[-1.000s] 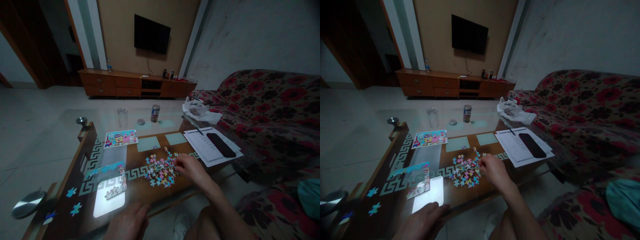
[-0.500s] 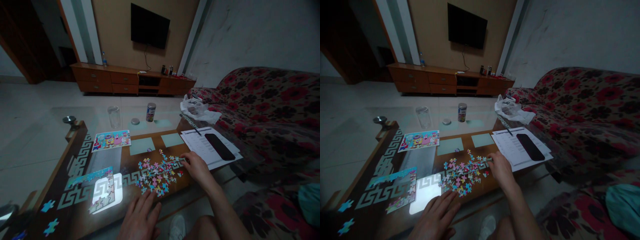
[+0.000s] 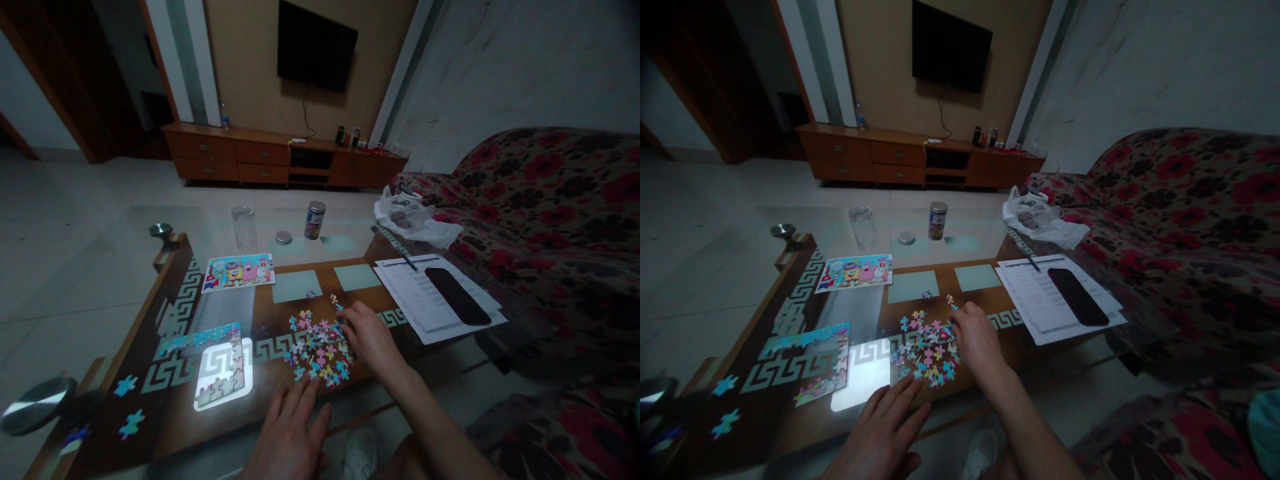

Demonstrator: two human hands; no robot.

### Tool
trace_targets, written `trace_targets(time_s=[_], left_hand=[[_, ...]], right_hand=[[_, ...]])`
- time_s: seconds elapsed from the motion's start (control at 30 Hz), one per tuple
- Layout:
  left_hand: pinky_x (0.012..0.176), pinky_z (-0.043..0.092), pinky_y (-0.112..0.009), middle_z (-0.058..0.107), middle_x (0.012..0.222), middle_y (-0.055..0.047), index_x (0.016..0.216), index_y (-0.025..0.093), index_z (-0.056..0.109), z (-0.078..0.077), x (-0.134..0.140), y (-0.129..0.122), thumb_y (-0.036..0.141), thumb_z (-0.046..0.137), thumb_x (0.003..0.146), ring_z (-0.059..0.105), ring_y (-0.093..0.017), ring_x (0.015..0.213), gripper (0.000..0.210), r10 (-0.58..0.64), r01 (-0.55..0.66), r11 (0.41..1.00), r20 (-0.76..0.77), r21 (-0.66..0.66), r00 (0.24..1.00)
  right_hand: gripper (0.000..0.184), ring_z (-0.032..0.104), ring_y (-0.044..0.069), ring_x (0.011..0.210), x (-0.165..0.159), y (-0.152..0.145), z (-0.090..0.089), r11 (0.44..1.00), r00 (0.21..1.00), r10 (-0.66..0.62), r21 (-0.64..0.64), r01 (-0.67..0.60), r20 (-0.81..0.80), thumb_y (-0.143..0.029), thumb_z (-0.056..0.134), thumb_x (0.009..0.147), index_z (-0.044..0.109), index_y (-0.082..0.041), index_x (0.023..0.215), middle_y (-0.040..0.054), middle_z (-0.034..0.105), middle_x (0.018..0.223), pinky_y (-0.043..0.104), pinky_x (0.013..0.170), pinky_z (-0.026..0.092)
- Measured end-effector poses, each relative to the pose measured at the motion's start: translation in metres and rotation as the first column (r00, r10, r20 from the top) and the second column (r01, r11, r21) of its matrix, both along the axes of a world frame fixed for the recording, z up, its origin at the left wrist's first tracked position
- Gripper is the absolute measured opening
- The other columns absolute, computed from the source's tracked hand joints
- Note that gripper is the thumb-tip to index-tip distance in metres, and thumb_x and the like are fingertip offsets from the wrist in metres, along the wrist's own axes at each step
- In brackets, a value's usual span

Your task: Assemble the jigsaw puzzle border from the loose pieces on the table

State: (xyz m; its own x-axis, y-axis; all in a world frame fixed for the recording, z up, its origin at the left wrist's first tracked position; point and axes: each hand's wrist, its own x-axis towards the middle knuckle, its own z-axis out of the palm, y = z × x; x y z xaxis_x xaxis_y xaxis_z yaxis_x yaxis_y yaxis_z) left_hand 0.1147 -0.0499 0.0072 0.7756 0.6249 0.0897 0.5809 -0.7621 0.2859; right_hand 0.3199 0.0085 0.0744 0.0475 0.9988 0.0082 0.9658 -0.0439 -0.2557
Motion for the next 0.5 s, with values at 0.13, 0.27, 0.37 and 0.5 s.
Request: trace_targets(time_s=[0.13, 0.27, 0.37, 0.5], left_hand=[[0.092, 0.049, -0.06, 0.052, 0.136, -0.018, 0.12, 0.022, 0.061, 0.003, 0.001, 0.0, 0.023, 0.08, 0.064, 0.049, -0.041, 0.123, 0.059, 0.005, -0.005, 0.999, 0.011, -0.038, 1.0], [0.093, 0.049, -0.057, 0.052, 0.137, -0.017, 0.119, 0.021, 0.061, 0.018, -0.001, 0.002, 0.02, 0.079, 0.066, 0.05, -0.039, 0.123, 0.056, 0.005, -0.004, 0.998, 0.015, -0.064, 1.0], [0.094, 0.048, -0.058, 0.051, 0.138, -0.018, 0.117, 0.019, 0.062, 0.026, -0.001, 0.001, 0.02, 0.079, 0.066, 0.049, -0.04, 0.124, 0.054, 0.025, -0.021, 0.997, 0.046, -0.078, 0.999], [0.093, 0.048, -0.059, 0.052, 0.136, -0.018, 0.115, 0.017, 0.062, 0.029, -0.001, -0.001, 0.022, 0.076, 0.071, 0.048, -0.04, 0.124, 0.047, 0.019, -0.013, 0.997, 0.073, -0.08, 0.997]], right_hand=[[0.022, 0.056, 0.02, 0.094, -0.022, 0.011, -0.005, 0.995, 0.998, 0.062, 0.078, -0.06, -0.026, -0.015, 0.052, 0.09, 0.069, -0.022, 0.102, 0.0078, 0.06, 0.097, 0.029, 0.079, 0.043], [0.018, 0.055, 0.019, 0.094, -0.042, 0.027, -0.007, 0.978, 0.987, 0.146, 0.156, -0.135, -0.061, -0.019, 0.054, 0.09, 0.069, -0.02, 0.1, 0.0067, 0.06, 0.096, 0.028, 0.082, 0.042], [0.013, 0.056, 0.019, 0.093, -0.051, 0.035, -0.006, 0.986, 0.99, 0.124, 0.123, -0.115, -0.069, -0.021, 0.059, 0.088, 0.07, -0.02, 0.094, 0.0068, 0.061, 0.096, 0.028, 0.081, 0.041], [0.006, 0.058, 0.019, 0.089, -0.053, 0.041, -0.007, 0.997, 0.995, 0.061, 0.053, -0.057, -0.082, -0.021, 0.064, 0.084, 0.069, -0.019, 0.086, 0.0063, 0.063, 0.093, 0.027, 0.077, 0.04]])
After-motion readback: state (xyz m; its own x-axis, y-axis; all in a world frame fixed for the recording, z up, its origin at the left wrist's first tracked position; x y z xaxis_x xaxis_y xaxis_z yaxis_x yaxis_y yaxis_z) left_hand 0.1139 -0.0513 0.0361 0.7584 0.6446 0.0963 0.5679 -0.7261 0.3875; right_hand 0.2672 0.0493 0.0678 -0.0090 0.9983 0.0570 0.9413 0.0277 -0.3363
